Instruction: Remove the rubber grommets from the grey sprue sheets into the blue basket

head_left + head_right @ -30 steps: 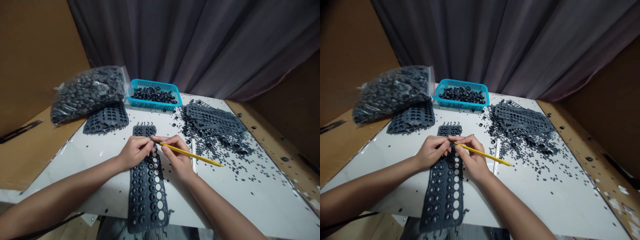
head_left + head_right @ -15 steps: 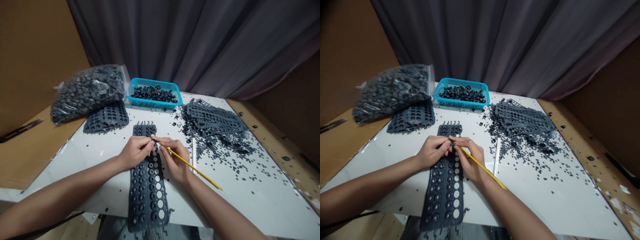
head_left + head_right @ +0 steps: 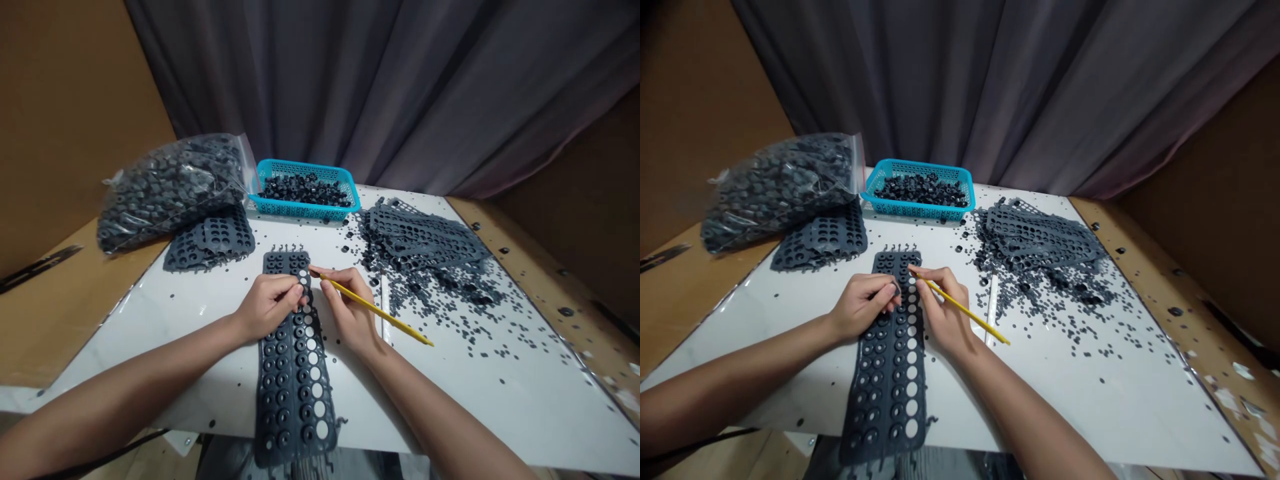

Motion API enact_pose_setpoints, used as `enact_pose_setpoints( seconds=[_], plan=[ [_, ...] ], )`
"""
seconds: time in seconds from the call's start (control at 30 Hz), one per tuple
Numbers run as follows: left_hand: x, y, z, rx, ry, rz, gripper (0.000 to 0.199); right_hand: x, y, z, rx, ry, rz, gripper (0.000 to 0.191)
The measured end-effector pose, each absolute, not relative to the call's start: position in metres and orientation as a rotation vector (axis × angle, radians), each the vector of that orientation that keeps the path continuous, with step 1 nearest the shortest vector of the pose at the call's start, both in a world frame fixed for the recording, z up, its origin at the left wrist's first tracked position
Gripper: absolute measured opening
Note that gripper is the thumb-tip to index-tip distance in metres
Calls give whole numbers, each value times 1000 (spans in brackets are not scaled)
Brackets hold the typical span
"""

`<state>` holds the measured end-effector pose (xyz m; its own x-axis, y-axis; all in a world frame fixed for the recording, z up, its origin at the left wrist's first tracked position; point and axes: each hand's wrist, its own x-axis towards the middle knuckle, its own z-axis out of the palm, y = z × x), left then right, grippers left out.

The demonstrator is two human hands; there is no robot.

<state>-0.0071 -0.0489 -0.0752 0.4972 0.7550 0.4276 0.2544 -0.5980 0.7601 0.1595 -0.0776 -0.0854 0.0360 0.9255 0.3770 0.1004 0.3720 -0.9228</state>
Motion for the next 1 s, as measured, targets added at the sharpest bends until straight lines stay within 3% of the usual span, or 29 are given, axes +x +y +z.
enact_pose_setpoints(
  seconds=[0.17, 0.4, 1.0],
  plan=[
    [-8, -49, -76, 2094, 877, 1000, 37, 157, -82, -76, -852, -1239, 1040, 6],
    [-9, -49, -79, 2080, 869, 1078, 34, 156, -87, -76, -821, -1331, 1061, 5],
    [-10, -48, -78, 2108, 807, 1081, 30, 159, -85, -81, -902, -1581, 704, 11]
  ],
)
